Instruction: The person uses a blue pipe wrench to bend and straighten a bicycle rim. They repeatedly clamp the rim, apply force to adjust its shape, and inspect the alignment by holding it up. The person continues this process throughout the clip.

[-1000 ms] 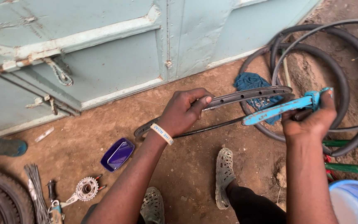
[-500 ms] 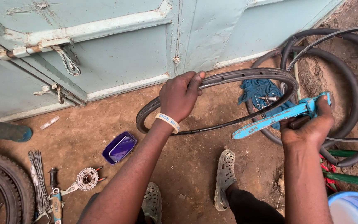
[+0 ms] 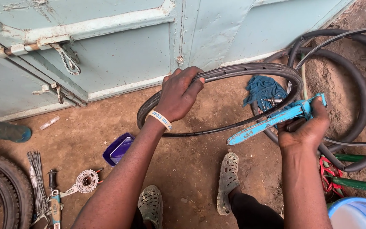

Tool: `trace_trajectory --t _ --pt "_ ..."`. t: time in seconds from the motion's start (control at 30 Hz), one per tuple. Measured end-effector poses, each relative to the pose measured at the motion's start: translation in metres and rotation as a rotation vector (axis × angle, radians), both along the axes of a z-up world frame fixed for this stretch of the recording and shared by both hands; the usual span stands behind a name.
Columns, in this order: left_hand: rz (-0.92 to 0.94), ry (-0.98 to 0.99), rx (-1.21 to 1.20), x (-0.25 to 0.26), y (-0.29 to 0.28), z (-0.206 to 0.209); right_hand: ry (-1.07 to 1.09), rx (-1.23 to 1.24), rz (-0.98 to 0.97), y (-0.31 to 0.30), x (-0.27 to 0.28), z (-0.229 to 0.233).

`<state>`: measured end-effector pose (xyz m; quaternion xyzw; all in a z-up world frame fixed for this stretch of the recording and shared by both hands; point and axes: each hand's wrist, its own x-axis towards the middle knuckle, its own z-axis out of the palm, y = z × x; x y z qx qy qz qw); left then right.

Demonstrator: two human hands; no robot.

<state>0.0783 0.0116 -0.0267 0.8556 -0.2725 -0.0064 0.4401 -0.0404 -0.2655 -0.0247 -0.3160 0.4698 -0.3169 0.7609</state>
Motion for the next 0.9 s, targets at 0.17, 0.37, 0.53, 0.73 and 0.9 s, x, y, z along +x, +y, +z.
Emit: trace_trajectory --t 0.17,0.37,0.53,0.73,0.9 --pt "0.003 -0.012 -0.003 0.002 -0.001 -0.002 -0.011 0.023 0.001 0.003 0.001 0.001" --pt "-0.004 -0.016 -0.005 0.002 -0.001 -0.002 0.002 0.024 0.0 0.004 0.002 0.001" --pt "-0.004 0.025 -0.007 0.001 -0.002 -0.001 0.017 0.011 0.002 0.001 0.001 -0.002" --pt "-0.054 0.049 0.022 -0.005 0.002 0.016 0.027 0.003 0.009 0.005 0.0 0.001" --pt "-0.138 0.133 0.107 -0.011 0.0 0.021 0.004 0.008 0.047 0.001 0.0 -0.006"
